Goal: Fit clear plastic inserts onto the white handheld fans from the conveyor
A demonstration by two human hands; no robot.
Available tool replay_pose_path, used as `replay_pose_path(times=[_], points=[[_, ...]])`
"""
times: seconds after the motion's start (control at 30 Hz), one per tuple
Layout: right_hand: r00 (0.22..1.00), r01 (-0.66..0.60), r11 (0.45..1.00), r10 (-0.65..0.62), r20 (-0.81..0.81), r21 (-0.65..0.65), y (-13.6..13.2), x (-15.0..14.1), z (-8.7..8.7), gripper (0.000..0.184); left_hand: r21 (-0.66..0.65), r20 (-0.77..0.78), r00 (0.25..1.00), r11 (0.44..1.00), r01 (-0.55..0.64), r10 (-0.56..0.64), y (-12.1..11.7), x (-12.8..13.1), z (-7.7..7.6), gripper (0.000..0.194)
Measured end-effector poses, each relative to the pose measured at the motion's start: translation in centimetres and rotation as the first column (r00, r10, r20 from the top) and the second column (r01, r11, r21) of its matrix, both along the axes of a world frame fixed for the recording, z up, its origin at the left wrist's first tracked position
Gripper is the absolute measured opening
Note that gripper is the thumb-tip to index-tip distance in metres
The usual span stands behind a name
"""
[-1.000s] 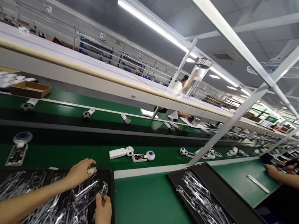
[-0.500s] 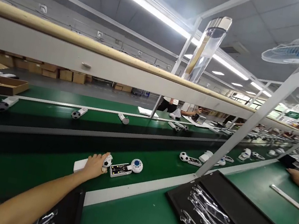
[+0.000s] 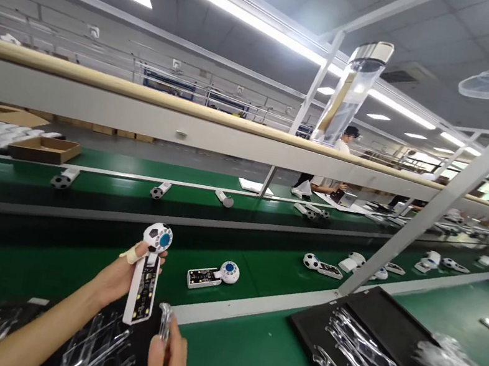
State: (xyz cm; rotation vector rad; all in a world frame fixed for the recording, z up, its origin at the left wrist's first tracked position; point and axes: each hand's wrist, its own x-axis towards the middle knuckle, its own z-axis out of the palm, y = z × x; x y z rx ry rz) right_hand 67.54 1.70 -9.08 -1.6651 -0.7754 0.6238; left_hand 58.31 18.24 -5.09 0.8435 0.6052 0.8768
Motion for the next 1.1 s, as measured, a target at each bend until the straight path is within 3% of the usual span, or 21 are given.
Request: replay_pose_path(times=[0.07,0.17,0.3,0.4,0.47,0.63,0.7,0.77,0.87,0.93,1.0,1.1], points=[[0.989,-0.030,0.999,0.032,0.141,-0.014,0.2,-1.5,2.1,0.069,-0.230,0.201,0.978,0.973,-0.003,0.050,-2.6,-2.0,1.4,0.038],[0.931,-0.069,0.997,0.075,0.358,-0.029,0.2,-4.7,4.7,0.062,-0.358,0.328,0.938,0.934,0.017,0.109,-5.6,-4.4,2.7,0.036],[0.828,-0.073,0.997,0.083,0.555,-0.039,-0.2,-8.9,6.2,0.056,-0.345,0.414,0.906,0.936,0.067,0.088,-8.2,-6.9,3.5,0.044],[0.748,-0.045,0.998,0.056,0.661,-0.034,-0.6,-11.2,6.4,0.055,-0.305,0.398,0.913,0.952,0.039,0.090,-9.3,-8.4,4.1,0.045],[0.735,-0.035,0.999,0.049,0.677,-0.035,-1.0,-12.3,6.3,0.056,-0.284,0.381,0.920,0.959,0.017,0.096,-9.7,-9.2,4.8,0.045],[0.865,-0.189,0.973,0.229,0.447,-0.132,-2.7,-13.1,6.2,0.055,-0.218,0.288,0.949,0.974,-0.063,0.125,-10.6,-10.9,6.9,0.054],[0.851,-0.232,0.960,0.277,0.446,-0.155,-3.4,-12.4,6.7,0.055,-0.145,0.203,0.975,0.987,-0.064,0.093,-11.2,-11.6,7.5,0.056],[0.797,-0.253,0.952,0.305,0.522,-0.171,-4.0,-11.4,7.6,0.054,-0.076,0.025,0.999,0.997,-0.030,0.032,-11.8,-12.3,7.9,0.055],[0.736,-0.328,0.928,0.368,0.569,-0.176,-4.0,-10.2,8.6,0.051,-0.050,-0.262,0.965,0.999,-0.020,0.006,-12.6,-12.8,7.9,0.052],[0.852,-0.299,0.949,0.312,0.421,-0.099,-3.4,-9.7,8.8,0.049,-0.026,-0.321,0.944,0.996,-0.091,0.078,-13.0,-12.5,7.7,0.050],[0.980,-0.146,0.989,0.146,0.137,-0.004,-2.2,-9.5,8.4,0.046,0.053,-0.307,0.931,0.981,-0.187,0.195,-13.4,-11.7,7.5,0.046],[0.993,0.046,0.998,-0.042,-0.112,0.037,-0.3,-9.2,7.5,0.050,0.177,-0.271,0.915,0.950,-0.259,0.300,-14.2,-10.5,7.2,0.041]])
